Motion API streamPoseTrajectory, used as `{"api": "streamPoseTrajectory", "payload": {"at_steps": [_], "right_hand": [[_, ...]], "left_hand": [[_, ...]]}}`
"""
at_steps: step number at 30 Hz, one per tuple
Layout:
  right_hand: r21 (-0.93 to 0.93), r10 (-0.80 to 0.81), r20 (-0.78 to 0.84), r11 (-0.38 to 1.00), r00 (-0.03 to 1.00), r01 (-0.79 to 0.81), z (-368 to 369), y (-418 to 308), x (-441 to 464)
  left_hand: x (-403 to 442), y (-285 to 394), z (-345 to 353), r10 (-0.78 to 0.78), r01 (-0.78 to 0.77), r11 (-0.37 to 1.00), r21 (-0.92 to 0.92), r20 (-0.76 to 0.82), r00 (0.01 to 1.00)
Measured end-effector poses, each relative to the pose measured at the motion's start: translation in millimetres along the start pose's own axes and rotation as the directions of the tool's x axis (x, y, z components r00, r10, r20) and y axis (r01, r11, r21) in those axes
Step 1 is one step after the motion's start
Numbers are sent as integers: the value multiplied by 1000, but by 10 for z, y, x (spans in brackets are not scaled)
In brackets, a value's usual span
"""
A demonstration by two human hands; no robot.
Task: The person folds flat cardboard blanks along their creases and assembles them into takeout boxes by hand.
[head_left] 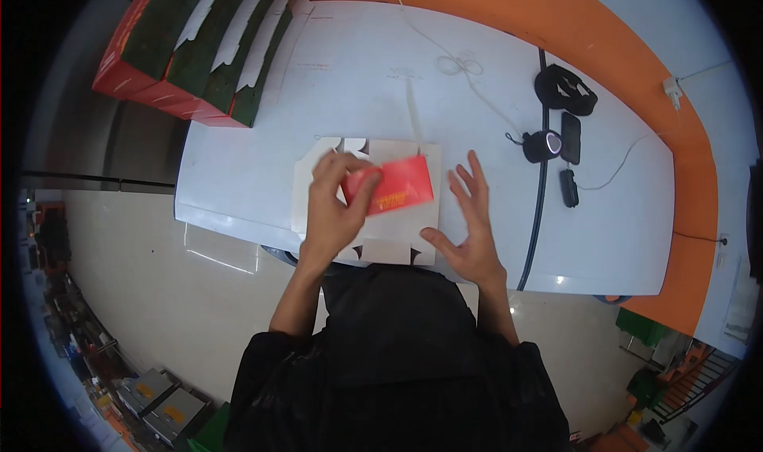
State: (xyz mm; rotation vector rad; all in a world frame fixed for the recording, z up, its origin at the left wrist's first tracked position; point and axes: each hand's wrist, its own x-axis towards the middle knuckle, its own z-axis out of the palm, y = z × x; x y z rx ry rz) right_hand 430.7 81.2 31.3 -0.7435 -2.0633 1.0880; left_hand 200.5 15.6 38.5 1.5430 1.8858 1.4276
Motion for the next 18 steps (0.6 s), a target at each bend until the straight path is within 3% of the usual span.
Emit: {"api": "streamPoseTrajectory", "payload": {"at_steps": [4,7,10,14,17,18], "right_hand": [[104,140,-66,986,988,-133,-37,172,-5],[50,309,-23,950,951,-307,37,344,-14],[-261,259,121,939,958,-221,221,765,-231],[-481,549,281,790,787,-379,404,888,-665],[-580,594,335,742,731,-336,533,976,-860],[-569,550,316,762,773,-309,573,1026,-924]], "left_hand": [[569,-126,27,282,-246,956,160,-281,917],[1092,-588,221,318,-262,931,253,-216,923],[1374,-1275,483,289,-224,888,402,-108,951],[882,-1705,486,189,-221,924,311,131,973],[78,-1689,325,52,-258,871,419,444,895],[-196,-1570,257,-18,-253,871,421,541,841]]}}
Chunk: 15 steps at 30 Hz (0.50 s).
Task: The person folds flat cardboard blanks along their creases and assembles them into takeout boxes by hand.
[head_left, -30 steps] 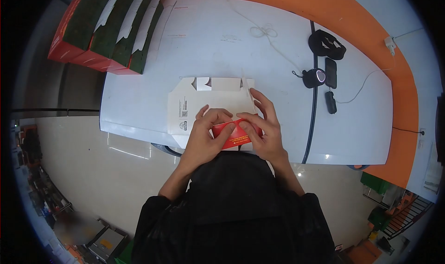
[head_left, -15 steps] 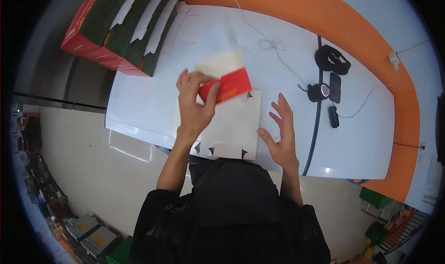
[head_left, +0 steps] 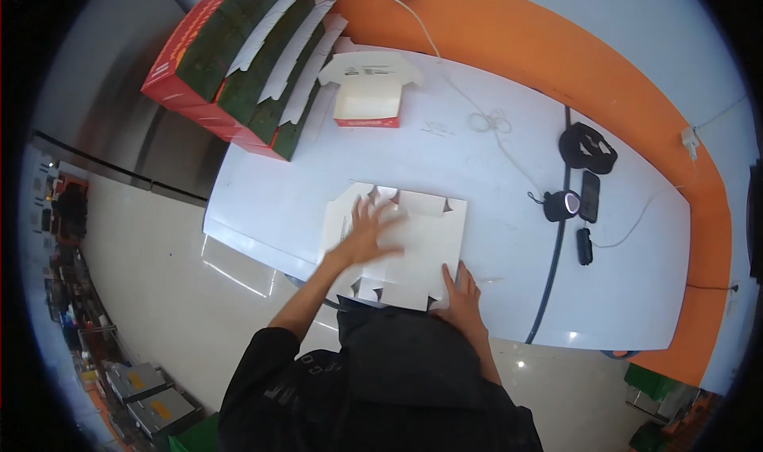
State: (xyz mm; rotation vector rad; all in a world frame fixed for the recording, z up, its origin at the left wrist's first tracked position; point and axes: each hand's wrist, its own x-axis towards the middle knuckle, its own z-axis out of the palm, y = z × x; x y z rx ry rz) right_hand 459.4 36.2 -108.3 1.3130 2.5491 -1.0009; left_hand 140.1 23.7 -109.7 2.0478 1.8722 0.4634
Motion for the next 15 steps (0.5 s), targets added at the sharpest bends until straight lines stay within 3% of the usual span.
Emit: {"api": "streamPoseTrajectory", "payload": {"at_steps": [2,4,9,10,13,15], "right_hand": [[-13,-92,-90,996,992,91,118,93,4],[34,-187,-152,980,971,194,180,163,-1],[14,-429,-140,901,893,435,67,246,-6],[39,-443,-168,890,880,455,-4,191,-33],[35,-485,-81,872,871,488,3,390,-61],[152,-417,-93,892,904,426,-31,339,-95]], "left_hand": [[-420,278,22,60,-63,998,9,217,974],[-700,420,109,88,-61,992,-107,271,959],[-935,380,197,169,-132,970,-205,176,970],[-975,369,253,208,-178,963,-202,138,968],[-973,430,424,152,-90,949,-303,188,970],[-917,487,364,119,-65,958,-279,180,976]]}}
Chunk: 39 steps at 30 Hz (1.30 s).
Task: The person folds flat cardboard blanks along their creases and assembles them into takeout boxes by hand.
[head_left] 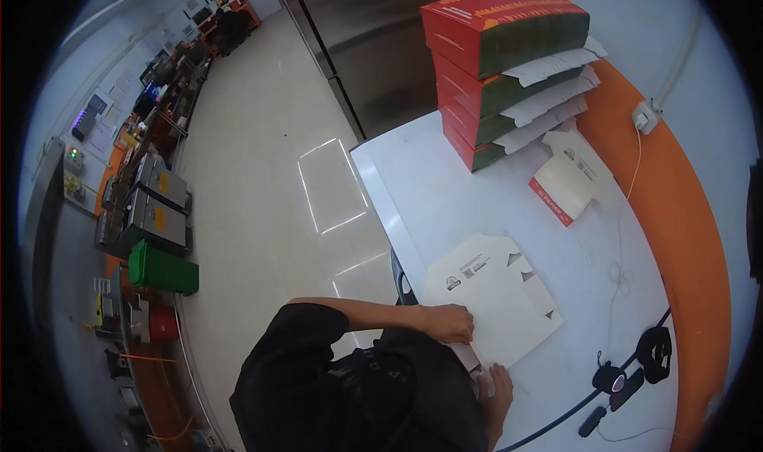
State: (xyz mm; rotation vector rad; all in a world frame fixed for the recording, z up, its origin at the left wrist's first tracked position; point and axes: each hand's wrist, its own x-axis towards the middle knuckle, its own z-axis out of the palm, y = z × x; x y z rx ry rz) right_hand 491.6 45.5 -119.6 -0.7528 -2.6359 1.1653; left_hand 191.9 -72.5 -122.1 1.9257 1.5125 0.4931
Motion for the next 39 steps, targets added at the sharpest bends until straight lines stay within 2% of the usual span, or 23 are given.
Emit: {"api": "streamPoseTrajectory", "payload": {"at_steps": [1,4,7,10,13,14,17,20,22,23,25,28,31,33,34,37,39], "right_hand": [[55,45,-17,998,999,-44,-15,-70,-3],[-82,-109,-29,991,994,106,-84,-261,53],[-129,-196,10,972,981,195,-49,-70,26],[180,-52,-62,982,997,63,-213,-258,18],[92,-7,-296,995,955,35,-351,-427,46],[151,43,-450,988,892,29,-326,-432,56],[378,238,-690,924,683,60,-248,-519,224],[337,124,-741,919,660,206,-229,-464,436],[202,-11,-773,944,635,262,-241,-390,535],[137,-75,-778,949,624,284,-252,-390,578],[24,-148,-717,971,682,237,-463,-820,712],[-91,-234,-597,970,768,224,-585,-973,796],[-121,-250,-451,968,857,219,-697,-994,802],[-149,-219,-311,972,925,180,-774,-968,773],[-188,-263,-297,959,918,213,-765,-946,773],[-159,-232,-193,966,954,203,-648,-823,696],[-90,-177,-294,984,939,157,-570,-794,658]], "left_hand": [[34,23,-48,-5,5,1000,11,-2,1000],[56,29,-72,-48,21,985,-173,-157,986],[104,12,-224,-140,160,922,-351,81,987],[110,91,-482,-68,34,876,-482,-54,996],[228,230,-497,-167,24,796,-605,-182,969],[290,298,-541,-187,11,779,-627,-215,958],[346,533,-720,-268,7,723,-691,-271,925],[379,632,-793,-350,35,686,-726,-288,891],[379,717,-838,-374,19,676,-736,-321,870],[368,762,-877,-367,47,706,-707,-308,878],[350,866,-969,-359,103,763,-638,-287,888],[342,1136,-1081,-420,151,755,-638,-294,858],[355,1097,-1026,-393,120,760,-638,-305,868],[373,1095,-1013,-327,79,815,-575,-343,881],[383,1092,-999,-285,53,837,-544,-351,892],[417,1046,-972,-141,28,962,-272,-407,903],[400,1424,-1145,-34,35,999,-11,-603,797]]}}
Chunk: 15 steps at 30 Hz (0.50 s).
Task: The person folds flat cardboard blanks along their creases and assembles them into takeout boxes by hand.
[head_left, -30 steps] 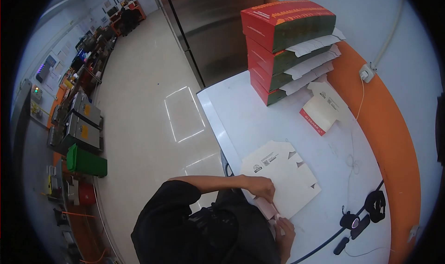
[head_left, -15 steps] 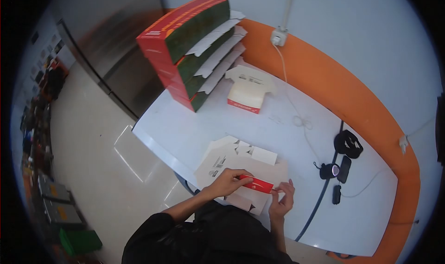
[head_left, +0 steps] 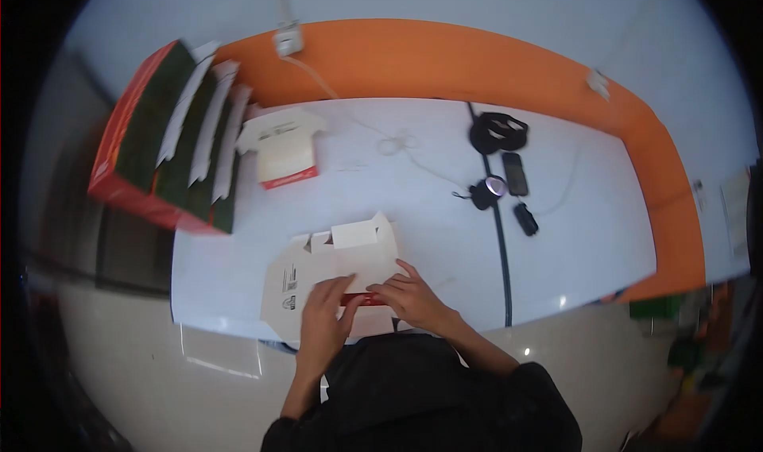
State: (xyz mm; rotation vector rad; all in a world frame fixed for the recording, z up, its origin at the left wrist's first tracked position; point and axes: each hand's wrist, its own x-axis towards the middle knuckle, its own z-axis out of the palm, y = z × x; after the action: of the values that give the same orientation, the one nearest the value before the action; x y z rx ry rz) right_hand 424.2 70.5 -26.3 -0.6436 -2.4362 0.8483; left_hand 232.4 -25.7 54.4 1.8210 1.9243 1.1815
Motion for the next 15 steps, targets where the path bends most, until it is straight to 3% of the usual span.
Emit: {"api": "streamPoseTrajectory", "payload": {"at_steps": [1,4,7,8,10,12,13,15], "right_hand": [[28,19,-52,999,998,-17,4,16,-13],[290,237,-232,943,943,-166,-115,-59,-22],[454,327,-359,879,874,-142,-49,-93,-9],[469,343,-343,869,875,-157,-34,-109,-22],[506,366,-301,844,881,-178,23,-163,-20],[599,453,-274,771,849,-218,137,-219,-60],[640,493,-240,728,837,-245,183,-253,-86],[562,434,-170,780,885,-275,38,-322,-20]], "left_hand": [[13,130,-51,77,-64,991,116,-117,990],[-567,12,-179,100,-74,873,-481,29,995],[-709,-262,83,-234,287,877,-387,177,956],[-673,-432,291,-289,260,754,-603,50,956],[-534,-534,481,-458,198,559,-805,-101,883],[-396,-544,532,-429,89,572,-816,-205,880],[-315,-502,487,-420,141,636,-758,-187,888],[-118,-431,390,-374,204,782,-589,-182,910]]}}
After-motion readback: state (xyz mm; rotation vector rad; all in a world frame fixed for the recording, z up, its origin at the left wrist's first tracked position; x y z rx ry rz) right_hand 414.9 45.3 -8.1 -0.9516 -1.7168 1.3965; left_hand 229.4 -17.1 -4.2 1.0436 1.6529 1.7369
